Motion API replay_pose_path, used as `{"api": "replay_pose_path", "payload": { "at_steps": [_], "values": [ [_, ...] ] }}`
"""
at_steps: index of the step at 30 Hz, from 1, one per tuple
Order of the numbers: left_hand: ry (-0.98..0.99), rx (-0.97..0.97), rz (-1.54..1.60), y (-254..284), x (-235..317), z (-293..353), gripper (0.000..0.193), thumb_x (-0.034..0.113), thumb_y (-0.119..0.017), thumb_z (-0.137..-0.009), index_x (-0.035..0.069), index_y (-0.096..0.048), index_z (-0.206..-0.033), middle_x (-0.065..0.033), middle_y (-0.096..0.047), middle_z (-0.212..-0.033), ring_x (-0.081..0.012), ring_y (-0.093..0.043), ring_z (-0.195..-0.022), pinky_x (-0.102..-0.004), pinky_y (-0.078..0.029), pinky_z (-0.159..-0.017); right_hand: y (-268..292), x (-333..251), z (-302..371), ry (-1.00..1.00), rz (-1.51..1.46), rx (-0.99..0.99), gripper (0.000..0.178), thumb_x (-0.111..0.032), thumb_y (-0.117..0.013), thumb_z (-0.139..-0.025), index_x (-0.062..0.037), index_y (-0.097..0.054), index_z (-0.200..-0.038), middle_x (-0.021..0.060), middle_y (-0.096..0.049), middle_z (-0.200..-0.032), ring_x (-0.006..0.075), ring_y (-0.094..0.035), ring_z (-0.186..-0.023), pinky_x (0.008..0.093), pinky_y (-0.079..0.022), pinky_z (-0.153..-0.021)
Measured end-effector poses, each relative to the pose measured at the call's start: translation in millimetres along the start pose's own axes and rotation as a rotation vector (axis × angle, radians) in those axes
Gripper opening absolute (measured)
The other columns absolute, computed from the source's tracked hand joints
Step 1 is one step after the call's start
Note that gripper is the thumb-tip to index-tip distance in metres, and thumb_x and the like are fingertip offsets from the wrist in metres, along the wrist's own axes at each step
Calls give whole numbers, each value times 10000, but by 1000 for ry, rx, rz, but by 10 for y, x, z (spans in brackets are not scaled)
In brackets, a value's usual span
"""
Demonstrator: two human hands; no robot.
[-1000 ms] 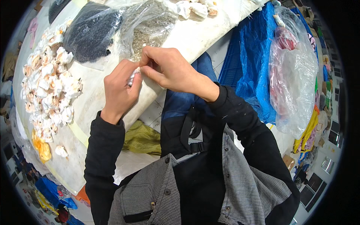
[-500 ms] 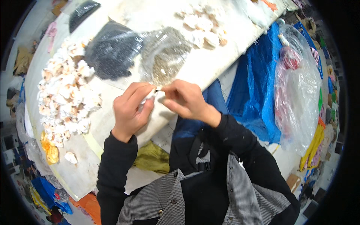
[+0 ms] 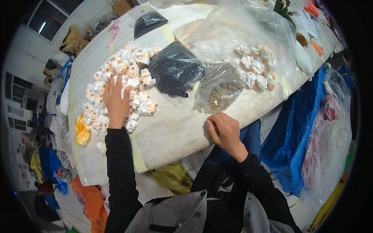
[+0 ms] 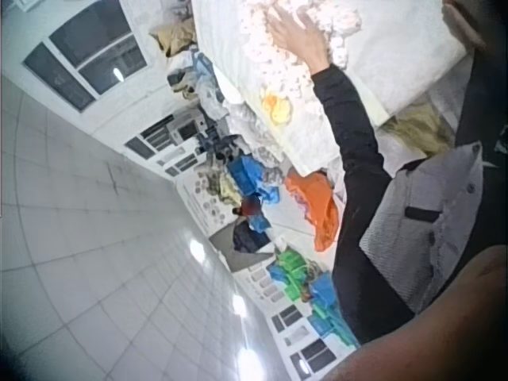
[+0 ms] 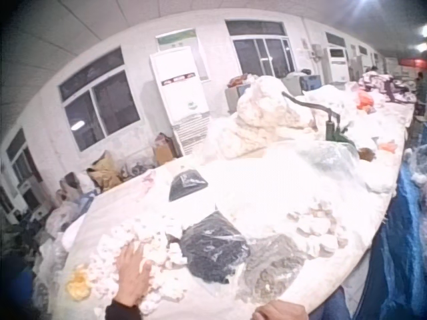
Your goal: The person assembles small white decorative items by hand, inserting small dark components into each piece and placing them on a table. The person briefly adjusts the head-mounted camera strap before continuing the assembly.
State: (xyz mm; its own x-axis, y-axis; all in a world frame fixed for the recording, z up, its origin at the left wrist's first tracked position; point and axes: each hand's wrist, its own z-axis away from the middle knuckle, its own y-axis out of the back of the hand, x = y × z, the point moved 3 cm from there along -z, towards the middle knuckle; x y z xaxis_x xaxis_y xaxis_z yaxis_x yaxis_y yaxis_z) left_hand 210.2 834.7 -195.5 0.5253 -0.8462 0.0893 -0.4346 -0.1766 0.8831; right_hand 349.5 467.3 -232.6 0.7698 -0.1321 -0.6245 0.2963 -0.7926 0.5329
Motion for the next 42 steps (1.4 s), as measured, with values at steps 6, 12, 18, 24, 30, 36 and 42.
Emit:
{"api": "replay_pose_path", "payload": {
  "at_steps": [6,12,18,24,30,36,42],
  "values": [
    [-31,138,45,329,158,-15,519,257,-586,-962,109,-582,-1459,-227,-494,-1526,-411,-405,-1453,-544,-245,-1200,11,23,10,-25,-19,-2,54,-115,-722,-889,-89,-677,-875,78,-615,-757,287,-632,-654,392,-504,-586],
    [-51,474,185,963,510,-96,621,-159,-423,-761,22,-642,-1313,-213,-530,-1426,-405,-506,-1374,-525,-424,-1125,17,3,18,-35,-10,24,53,-113,-721,-889,-89,-679,-866,79,-618,-756,288,-634,-653,395,-509,-590],
    [-8,411,907,808,988,-162,672,-231,-282,-782,-16,-577,-1347,-160,-442,-1483,-310,-560,-1354,-431,-681,-921,-6,-7,3,17,24,36,66,-127,-705,-899,-87,-663,-867,86,-624,-772,292,-652,-703,399,-517,-613],
    [137,84,1208,425,1620,-9,440,-103,-491,-975,24,-533,-1394,-134,-545,-1437,-252,-676,-1210,-339,-695,-705,15,41,24,15,1,22,75,-146,-703,-916,-76,-678,-910,89,-646,-793,297,-657,-689,397,-522,-618],
    [-40,-9,1076,-55,1637,328,307,143,-691,-966,19,-643,-1243,-32,-603,-993,-47,-500,-663,-191,-381,-520,407,188,-220,-154,-40,48,99,-155,-693,-929,-78,-686,-990,71,-656,-818,256,-653,-694,378,-509,-618],
    [-6,-187,1382,12,1748,506,290,236,-596,-1030,-5,-616,-1191,62,-452,-629,-9,-354,-569,-231,-262,-525,763,1224,-1512,-37,871,76,267,-322,-717,-927,-56,-717,-948,123,-717,-831,340,-694,-784,477,-546,-688],
    [-1,-352,1398,-114,1973,591,328,300,-551,-1100,4,-587,-1236,56,-482,-579,-15,-423,-540,-240,-302,-514,818,1769,-1774,-169,908,-31,176,-283,-713,-921,-111,-687,-900,136,-707,-783,350,-704,-780,491,-539,-690]
  ]
}}
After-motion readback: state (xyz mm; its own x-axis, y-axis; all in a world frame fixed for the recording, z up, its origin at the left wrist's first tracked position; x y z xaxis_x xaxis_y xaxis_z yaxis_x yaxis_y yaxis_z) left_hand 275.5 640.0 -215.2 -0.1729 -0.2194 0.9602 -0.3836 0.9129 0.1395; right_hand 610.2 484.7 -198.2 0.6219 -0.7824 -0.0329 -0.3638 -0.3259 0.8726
